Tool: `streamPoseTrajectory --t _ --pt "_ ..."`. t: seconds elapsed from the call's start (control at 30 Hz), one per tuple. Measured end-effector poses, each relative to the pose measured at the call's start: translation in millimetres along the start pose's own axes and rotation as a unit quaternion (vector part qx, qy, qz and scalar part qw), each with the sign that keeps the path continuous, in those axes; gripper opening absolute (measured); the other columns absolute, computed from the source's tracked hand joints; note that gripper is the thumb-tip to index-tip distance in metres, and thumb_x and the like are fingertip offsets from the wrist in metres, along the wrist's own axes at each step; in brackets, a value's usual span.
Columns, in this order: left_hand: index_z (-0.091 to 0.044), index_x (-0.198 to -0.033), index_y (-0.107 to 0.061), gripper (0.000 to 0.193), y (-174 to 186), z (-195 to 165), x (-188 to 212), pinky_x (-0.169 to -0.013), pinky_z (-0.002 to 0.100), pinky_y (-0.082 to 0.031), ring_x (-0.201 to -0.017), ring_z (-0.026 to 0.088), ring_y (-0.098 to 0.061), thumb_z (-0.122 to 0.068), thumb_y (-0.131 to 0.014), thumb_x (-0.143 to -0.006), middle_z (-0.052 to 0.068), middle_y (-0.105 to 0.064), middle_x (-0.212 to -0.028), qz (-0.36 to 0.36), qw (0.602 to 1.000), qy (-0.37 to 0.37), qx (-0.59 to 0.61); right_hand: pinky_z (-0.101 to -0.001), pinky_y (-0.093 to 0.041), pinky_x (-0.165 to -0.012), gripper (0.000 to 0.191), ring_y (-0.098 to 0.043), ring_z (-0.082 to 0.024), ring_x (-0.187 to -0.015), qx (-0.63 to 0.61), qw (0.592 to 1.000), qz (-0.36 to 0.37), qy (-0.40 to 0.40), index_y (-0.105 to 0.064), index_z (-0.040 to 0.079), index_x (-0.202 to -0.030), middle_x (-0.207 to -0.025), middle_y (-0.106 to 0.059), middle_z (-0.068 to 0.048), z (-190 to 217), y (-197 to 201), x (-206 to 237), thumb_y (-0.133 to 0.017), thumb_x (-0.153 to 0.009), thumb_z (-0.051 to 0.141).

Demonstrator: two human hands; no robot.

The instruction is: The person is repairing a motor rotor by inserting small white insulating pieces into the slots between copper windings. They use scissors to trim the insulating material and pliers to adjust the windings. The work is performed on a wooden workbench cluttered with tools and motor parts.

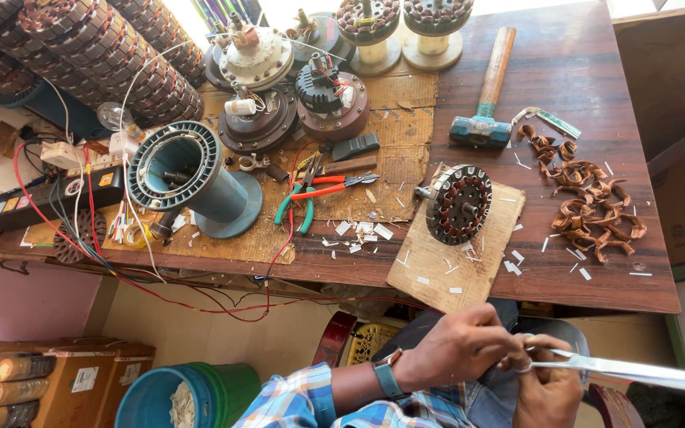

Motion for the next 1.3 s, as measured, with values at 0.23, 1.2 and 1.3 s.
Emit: streamPoseTrajectory --t 0.23,1.2,1.3 --pt "-0.007 -0.124 -0.069 0.027 -11.2 64.0 -7.8 -0.081 0.023 -0.056 -0.095 0.007 -0.065 -0.008 -0.07 -0.097 0.0 -0.068 -0.106 0.003 0.906 0.212 0.367 -0.0354 -0.059 -0.074 0.036 -0.072 -0.02 -0.087 0.097 0.986 0.106 -0.088 -0.062 -0.003 -0.12 -0.1 -0.076 -0.018 -6.2 -13.5 -11.7 -0.071 -0.089 0.013" --pt "0.001 -0.123 -0.068 0.028 2.1 106.0 14.5 -0.068 0.025 -0.053 -0.082 0.009 -0.064 -0.016 -0.07 -0.101 0.003 -0.07 -0.1 -0.052 0.79 0.324 0.518 -0.0252 -0.049 -0.064 0.073 -0.061 -0.009 -0.071 -0.021 0.873 0.388 -0.294 -0.071 -0.006 -0.122 -0.077 -0.068 -0.002 -3.2 -84.4 57.6 -0.093 -0.063 0.03" --pt "0.002 -0.12 -0.068 0.025 4.4 105.5 16.2 -0.068 0.025 -0.054 -0.082 0.008 -0.064 -0.015 -0.07 -0.103 0.003 -0.069 -0.099 -0.044 0.79 0.321 0.52 -0.0248 -0.048 -0.062 0.078 -0.06 -0.009 -0.07 -0.033 0.87 0.397 -0.291 -0.071 -0.006 -0.122 -0.075 -0.067 -0.002 2.1 -90.6 60.4 -0.094 -0.062 0.038"
Point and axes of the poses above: each hand's wrist, its own x-axis away from the middle knuckle, its own y-axis out of the back of the hand, z = x × y, the point moved 10 cm from there along -x, towards the middle knuckle
